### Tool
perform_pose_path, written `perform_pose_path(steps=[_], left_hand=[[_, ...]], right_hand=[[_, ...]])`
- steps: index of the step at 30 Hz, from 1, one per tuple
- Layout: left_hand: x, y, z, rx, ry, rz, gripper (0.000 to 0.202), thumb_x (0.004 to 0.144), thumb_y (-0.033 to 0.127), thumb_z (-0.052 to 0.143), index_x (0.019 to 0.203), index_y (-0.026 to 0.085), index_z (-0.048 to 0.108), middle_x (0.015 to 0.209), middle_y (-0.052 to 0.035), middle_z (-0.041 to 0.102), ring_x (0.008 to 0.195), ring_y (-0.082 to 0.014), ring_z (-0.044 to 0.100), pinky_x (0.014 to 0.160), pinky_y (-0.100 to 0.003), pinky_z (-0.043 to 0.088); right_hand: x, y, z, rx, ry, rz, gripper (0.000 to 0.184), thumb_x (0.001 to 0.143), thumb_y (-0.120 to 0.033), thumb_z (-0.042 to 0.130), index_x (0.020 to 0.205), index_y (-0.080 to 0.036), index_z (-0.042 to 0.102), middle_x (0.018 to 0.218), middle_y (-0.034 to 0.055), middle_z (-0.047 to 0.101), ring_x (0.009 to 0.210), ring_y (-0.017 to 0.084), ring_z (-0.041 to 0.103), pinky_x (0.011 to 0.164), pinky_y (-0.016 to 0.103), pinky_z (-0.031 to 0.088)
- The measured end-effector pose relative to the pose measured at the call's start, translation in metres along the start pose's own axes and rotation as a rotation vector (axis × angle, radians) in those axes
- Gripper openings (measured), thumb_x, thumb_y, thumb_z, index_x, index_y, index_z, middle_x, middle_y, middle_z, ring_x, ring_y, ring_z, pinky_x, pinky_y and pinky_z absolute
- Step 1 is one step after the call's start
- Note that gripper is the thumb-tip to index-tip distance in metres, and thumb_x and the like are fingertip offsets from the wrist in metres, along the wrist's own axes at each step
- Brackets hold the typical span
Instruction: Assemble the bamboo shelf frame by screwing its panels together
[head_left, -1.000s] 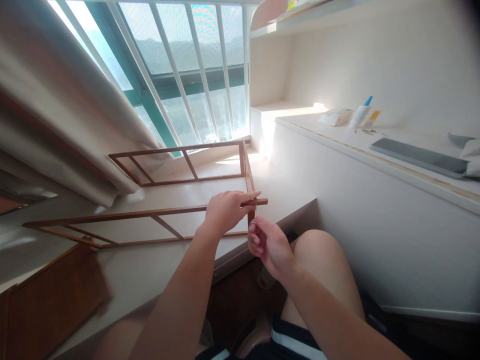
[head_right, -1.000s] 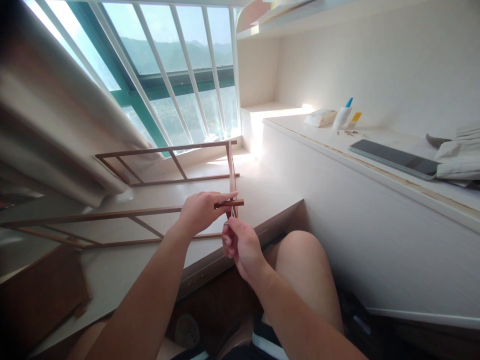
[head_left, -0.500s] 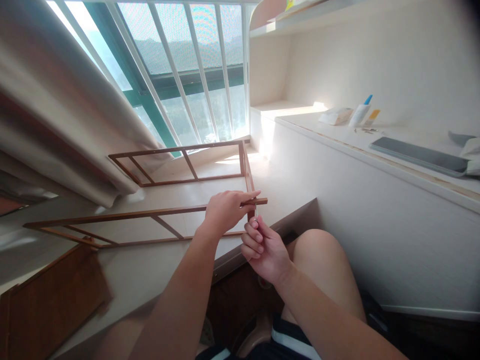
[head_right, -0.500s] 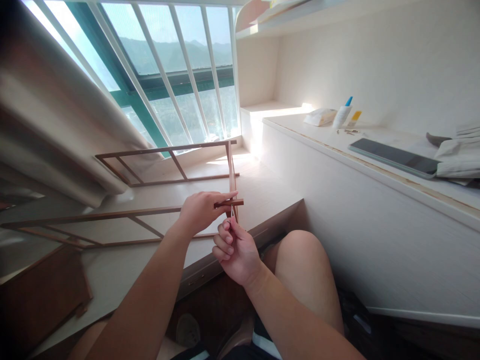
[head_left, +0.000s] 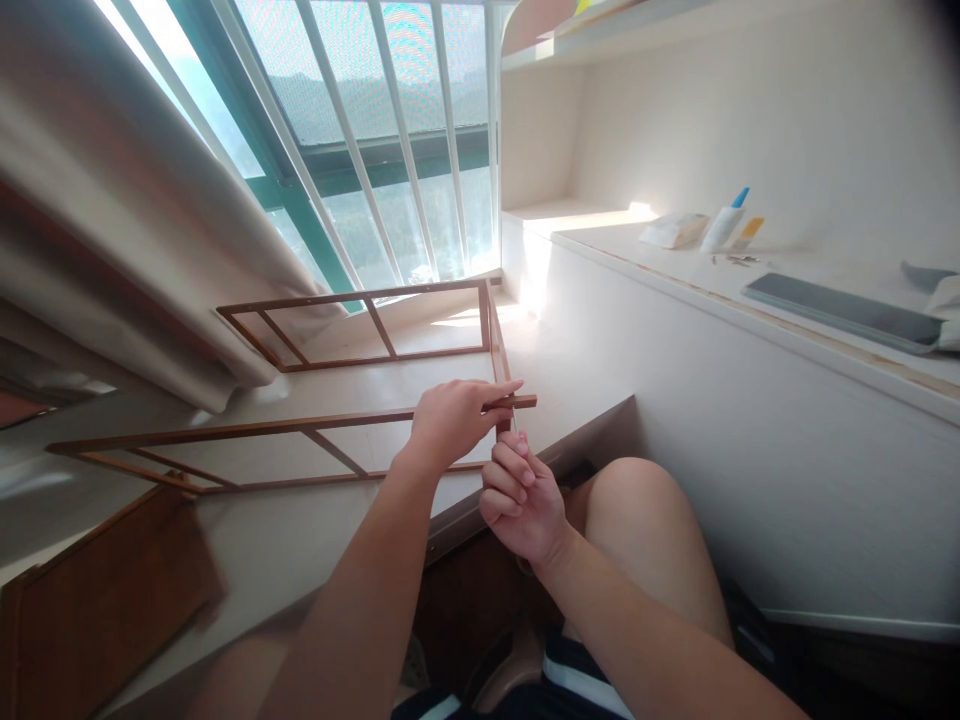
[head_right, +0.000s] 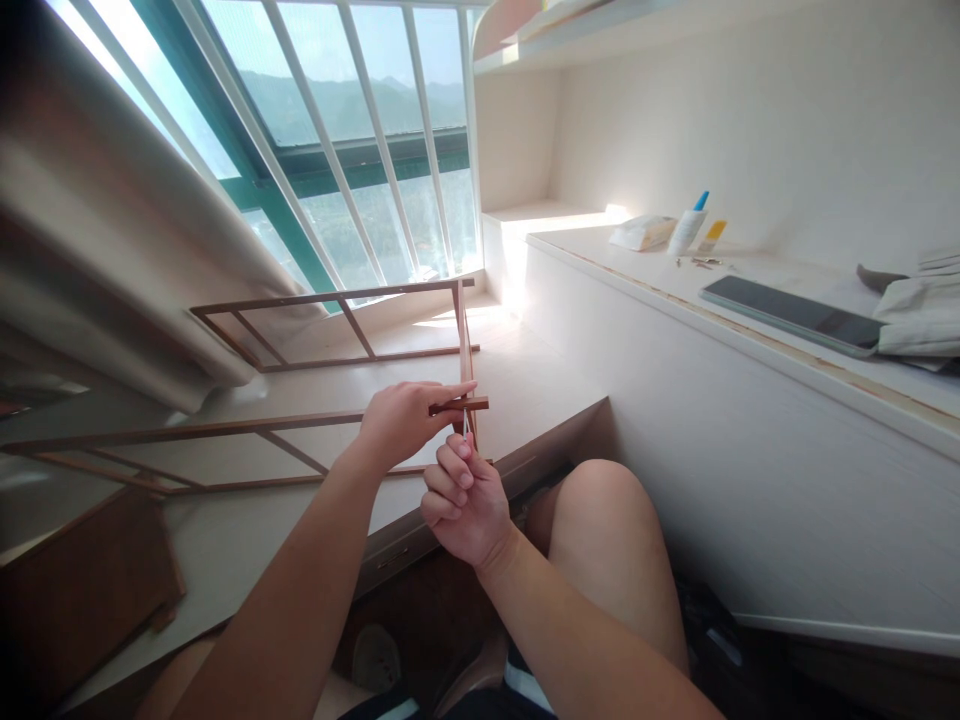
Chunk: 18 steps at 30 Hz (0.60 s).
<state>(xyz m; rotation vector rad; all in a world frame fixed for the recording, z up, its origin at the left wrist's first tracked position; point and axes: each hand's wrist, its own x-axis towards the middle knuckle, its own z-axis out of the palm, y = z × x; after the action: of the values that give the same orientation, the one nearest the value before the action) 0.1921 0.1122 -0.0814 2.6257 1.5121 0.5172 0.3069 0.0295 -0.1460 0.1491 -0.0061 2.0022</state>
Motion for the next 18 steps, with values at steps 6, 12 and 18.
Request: perform_pose_path(steps=[6,12,18], left_hand=[[0.0,0.0,0.0,-0.001,0.001,-0.007,0.037,0.087,0.043,0.059,0.122,0.056,0.056,0.099,0.0107,0.073,0.084,-0.0169,0.066,0.063,-0.027,0.037],[-0.001,0.004,-0.004,0.008,-0.019,-0.027,0.038,0.088,0.042,0.058,0.124,0.053,0.056,0.102,0.0081,0.074,0.085,-0.0182,0.066,0.063,-0.027,0.038],[-0.001,0.007,-0.006,0.013,-0.03,-0.05,0.038,0.087,0.042,0.059,0.123,0.052,0.058,0.096,0.0062,0.074,0.082,-0.018,0.066,0.063,-0.026,0.04]], right_hand=[[0.002,-0.012,-0.008,-0.455,0.052,0.075,0.029,0.096,-0.044,0.048,0.078,-0.021,0.046,0.054,-0.0076,0.035,0.043,0.008,0.022,0.039,0.017,0.02],[-0.006,-0.03,-0.005,-1.212,0.264,-0.318,0.038,0.091,-0.053,0.053,0.072,-0.021,0.047,0.054,-0.0067,0.038,0.046,0.008,0.028,0.045,0.023,0.022],[-0.01,-0.04,0.016,-2.149,0.315,-0.55,0.038,0.089,-0.045,0.058,0.063,-0.02,0.048,0.056,-0.0042,0.042,0.054,0.011,0.036,0.056,0.026,0.028]])
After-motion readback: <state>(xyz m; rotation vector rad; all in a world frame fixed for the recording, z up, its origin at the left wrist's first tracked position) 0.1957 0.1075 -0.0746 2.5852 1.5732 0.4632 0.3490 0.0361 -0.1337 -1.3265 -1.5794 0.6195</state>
